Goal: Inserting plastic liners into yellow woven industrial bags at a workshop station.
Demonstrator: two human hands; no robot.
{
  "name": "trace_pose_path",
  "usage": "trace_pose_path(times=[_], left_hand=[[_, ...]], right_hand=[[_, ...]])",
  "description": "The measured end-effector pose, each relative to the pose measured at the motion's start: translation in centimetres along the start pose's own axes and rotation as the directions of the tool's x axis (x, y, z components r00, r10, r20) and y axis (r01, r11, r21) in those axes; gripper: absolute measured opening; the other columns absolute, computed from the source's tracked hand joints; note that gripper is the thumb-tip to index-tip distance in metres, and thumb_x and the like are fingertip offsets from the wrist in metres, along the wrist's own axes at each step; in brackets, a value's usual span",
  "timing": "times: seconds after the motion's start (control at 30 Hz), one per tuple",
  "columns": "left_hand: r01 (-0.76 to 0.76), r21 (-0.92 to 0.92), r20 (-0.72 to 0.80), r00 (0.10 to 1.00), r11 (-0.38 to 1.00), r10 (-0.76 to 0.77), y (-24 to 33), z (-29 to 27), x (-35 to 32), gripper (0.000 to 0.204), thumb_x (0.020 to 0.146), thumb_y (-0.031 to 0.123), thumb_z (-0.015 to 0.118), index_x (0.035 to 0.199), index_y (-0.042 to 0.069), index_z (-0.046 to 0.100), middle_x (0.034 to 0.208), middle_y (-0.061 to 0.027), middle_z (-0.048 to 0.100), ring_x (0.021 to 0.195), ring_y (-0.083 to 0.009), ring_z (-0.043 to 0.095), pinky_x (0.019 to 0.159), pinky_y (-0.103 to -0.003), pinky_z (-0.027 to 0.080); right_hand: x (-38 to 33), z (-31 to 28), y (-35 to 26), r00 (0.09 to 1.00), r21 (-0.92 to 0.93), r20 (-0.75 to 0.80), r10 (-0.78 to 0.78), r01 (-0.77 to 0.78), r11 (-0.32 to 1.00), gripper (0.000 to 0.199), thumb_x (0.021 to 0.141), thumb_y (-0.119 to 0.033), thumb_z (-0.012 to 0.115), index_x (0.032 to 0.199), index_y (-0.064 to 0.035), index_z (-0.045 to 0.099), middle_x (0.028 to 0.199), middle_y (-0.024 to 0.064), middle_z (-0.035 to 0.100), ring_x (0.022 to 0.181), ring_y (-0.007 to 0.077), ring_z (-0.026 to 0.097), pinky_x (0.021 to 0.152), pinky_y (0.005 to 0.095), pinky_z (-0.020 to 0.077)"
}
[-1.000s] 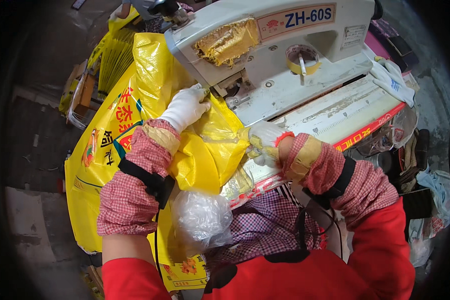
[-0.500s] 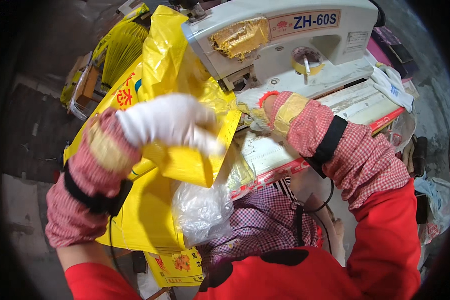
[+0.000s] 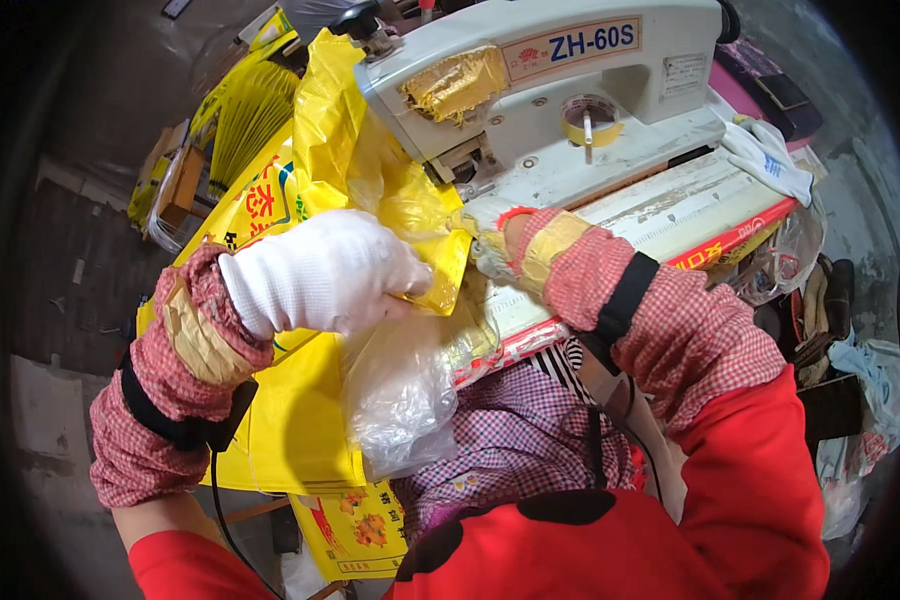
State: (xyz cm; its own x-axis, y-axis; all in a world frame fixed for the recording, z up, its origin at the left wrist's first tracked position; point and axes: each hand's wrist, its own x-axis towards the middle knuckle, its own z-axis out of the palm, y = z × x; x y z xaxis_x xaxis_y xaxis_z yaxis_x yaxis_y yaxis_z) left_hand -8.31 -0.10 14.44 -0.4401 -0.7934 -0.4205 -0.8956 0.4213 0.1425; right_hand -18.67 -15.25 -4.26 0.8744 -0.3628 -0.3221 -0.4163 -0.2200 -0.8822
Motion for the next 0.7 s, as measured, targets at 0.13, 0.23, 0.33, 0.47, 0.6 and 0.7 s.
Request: trace_pose_path(times=[0.13,0.23,0.33,0.47,0.6,0.7], left_hand=[[0.107,0.243,0.008,0.994,0.964,-0.113,0.0,0.4,1.5,0.012,0.078,0.023,0.062,0.08,0.01,0.06,0.075,-0.0114,0.061,0.072,-0.0339,0.061,0.065,-0.044,0.049],[0.182,0.298,-0.134,0.98,0.937,-0.148,0.6,2.0,3.9,0.009,0.076,0.021,0.061,0.077,0.012,0.059,0.07,-0.0123,0.06,0.068,-0.0336,0.061,0.064,-0.044,0.05],[0.183,0.307,-0.21,0.97,0.934,-0.122,1.5,4.5,5.1,0.006,0.074,0.015,0.058,0.078,0.012,0.06,0.069,-0.0098,0.061,0.067,-0.0332,0.062,0.063,-0.043,0.05],[0.228,0.273,-0.267,0.951,0.935,-0.154,1.3,5.6,4.9,0.007,0.072,0.013,0.058,0.079,0.012,0.059,0.069,-0.0091,0.061,0.067,-0.0328,0.062,0.062,-0.043,0.05],[0.22,0.265,-0.268,0.952,0.939,-0.147,-0.2,6.1,4.7,0.01,0.07,0.014,0.06,0.079,0.011,0.059,0.07,-0.0095,0.061,0.068,-0.0324,0.063,0.063,-0.043,0.05],[0.336,0.354,-0.222,0.937,0.873,-0.27,-3.4,6.9,5.9,0.012,0.071,0.014,0.062,0.083,0.012,0.06,0.074,-0.0102,0.064,0.072,-0.0322,0.065,0.066,-0.041,0.051]], right_hand=[[1.8,0.2,-1.8,1.0,-0.008,0.006,-0.017,0.018,1.0,0.016,0.082,-0.023,0.06,0.082,-0.0065,0.062,0.061,0.0062,0.053,0.05,0.0219,0.051,0.047,0.0347,0.0426],[1.5,0.1,-1.8,1.0,0.005,0.012,-0.003,0.003,1.0,0.017,0.082,-0.023,0.061,0.082,-0.0066,0.062,0.06,0.0061,0.053,0.05,0.0222,0.051,0.047,0.0348,0.0425],[0.5,-0.3,-0.5,1.0,-0.032,0.016,0.013,-0.012,0.999,0.017,0.082,-0.023,0.061,0.082,-0.0066,0.062,0.06,0.006,0.052,0.049,0.0225,0.051,0.047,0.0349,0.0424],[0.4,-0.5,0.2,1.0,-0.12,0.018,0.01,-0.007,0.993,0.017,0.082,-0.024,0.061,0.081,-0.0067,0.062,0.059,0.0059,0.052,0.048,0.0228,0.05,0.047,0.035,0.0422],[1.8,0.3,-0.9,0.998,-0.142,0.013,-0.063,0.065,0.988,0.017,0.082,-0.024,0.062,0.081,-0.0068,0.062,0.059,0.0058,0.052,0.048,0.0232,0.05,0.046,0.0351,0.042],[2.1,1.0,-1.3,0.994,-0.195,-0.003,-0.11,0.108,0.975,0.017,0.081,-0.024,0.063,0.077,-0.0082,0.06,0.054,0.0042,0.049,0.042,0.0217,0.046,0.041,0.0349,0.0378]])
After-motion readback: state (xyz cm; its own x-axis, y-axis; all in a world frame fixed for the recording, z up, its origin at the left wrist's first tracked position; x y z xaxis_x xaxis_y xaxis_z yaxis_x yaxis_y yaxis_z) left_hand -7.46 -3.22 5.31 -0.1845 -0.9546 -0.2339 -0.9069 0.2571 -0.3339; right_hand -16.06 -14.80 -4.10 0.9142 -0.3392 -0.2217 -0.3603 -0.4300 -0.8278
